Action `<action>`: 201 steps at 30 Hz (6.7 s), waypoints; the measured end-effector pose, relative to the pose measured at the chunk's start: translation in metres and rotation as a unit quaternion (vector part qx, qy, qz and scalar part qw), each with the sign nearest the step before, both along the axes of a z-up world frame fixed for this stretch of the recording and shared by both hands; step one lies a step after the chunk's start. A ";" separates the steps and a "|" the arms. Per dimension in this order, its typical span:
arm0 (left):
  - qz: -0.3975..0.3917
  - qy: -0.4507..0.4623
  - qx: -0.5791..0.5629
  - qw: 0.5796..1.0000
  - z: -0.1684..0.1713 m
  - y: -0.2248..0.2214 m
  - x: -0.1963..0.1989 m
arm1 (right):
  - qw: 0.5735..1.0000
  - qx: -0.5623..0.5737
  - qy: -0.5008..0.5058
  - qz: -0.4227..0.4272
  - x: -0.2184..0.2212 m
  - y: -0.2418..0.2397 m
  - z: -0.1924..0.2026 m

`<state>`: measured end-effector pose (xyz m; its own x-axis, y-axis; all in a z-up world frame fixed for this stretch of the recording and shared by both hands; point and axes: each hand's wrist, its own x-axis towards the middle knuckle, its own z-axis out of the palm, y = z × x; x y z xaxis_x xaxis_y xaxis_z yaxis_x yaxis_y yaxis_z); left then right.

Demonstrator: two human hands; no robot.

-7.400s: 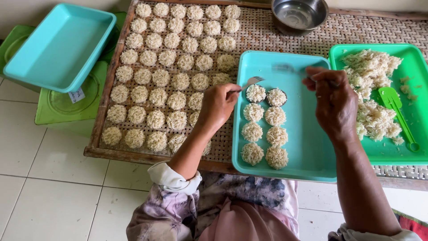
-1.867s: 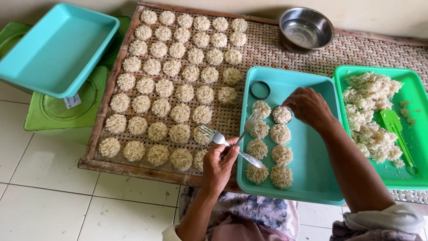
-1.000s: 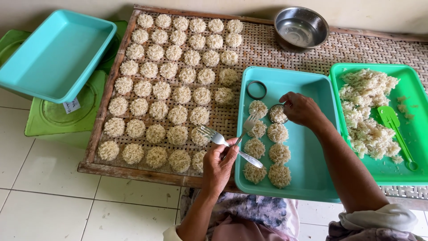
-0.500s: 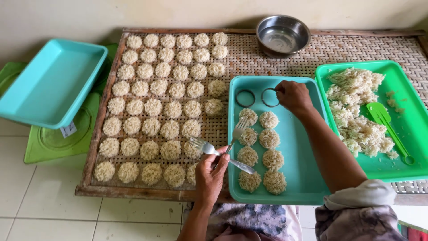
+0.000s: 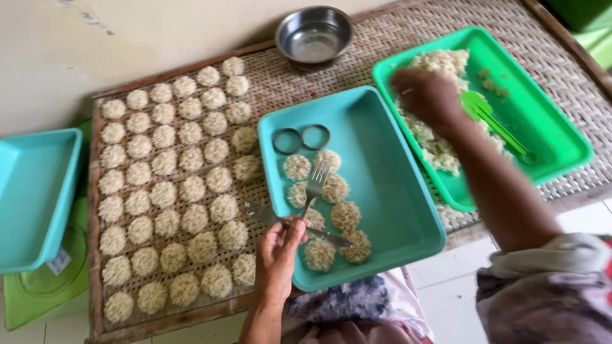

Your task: Shaping noodle-like food material into circular crackers using a mold and forks

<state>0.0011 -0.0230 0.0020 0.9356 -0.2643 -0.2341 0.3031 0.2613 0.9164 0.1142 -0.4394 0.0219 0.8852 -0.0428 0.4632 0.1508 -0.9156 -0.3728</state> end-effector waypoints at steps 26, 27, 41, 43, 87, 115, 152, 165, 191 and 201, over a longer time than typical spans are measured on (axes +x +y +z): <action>-0.121 0.038 -0.121 0.985 0.018 -0.251 0.123 | 0.898 0.075 0.381 -0.206 -0.132 -0.198 -0.024; -0.109 0.043 -0.111 0.987 0.016 -0.256 0.133 | 0.893 -0.019 0.403 -0.200 -0.133 -0.185 -0.023; -0.170 -0.064 0.212 0.960 0.007 -0.281 0.153 | 0.932 0.107 0.313 -0.144 -0.103 -0.210 -0.012; -0.184 -0.079 0.260 0.945 0.014 -0.282 0.150 | 0.948 0.130 0.243 -0.157 -0.093 -0.219 0.005; -0.084 -0.124 0.118 0.982 0.030 -0.138 0.034 | 0.982 -0.157 0.089 -0.056 -0.057 -0.042 0.017; -0.164 -0.158 0.151 0.962 0.029 -0.090 0.028 | 0.988 -0.055 0.121 -0.084 -0.142 -0.069 0.015; -0.154 -0.132 0.132 0.970 0.023 -0.074 0.029 | 0.928 -0.166 0.275 -0.187 -0.132 -0.041 0.006; -0.159 -0.131 0.157 0.966 0.025 -0.073 0.032 | 0.972 0.056 0.188 -0.130 -0.163 -0.057 0.023; -0.086 -0.163 0.100 0.978 0.028 -0.019 0.077 | 0.877 0.395 0.257 -0.096 -0.140 -0.126 0.019; -0.027 -0.167 0.103 0.980 0.040 0.021 0.098 | 0.846 0.416 0.324 0.083 -0.037 0.034 0.077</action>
<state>0.0991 -0.0024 0.0417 0.9550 -0.2952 0.0287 -0.0137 0.0527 0.9985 0.0776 -0.4049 0.0987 0.9676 0.0340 -0.2501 -0.2307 -0.2823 -0.9312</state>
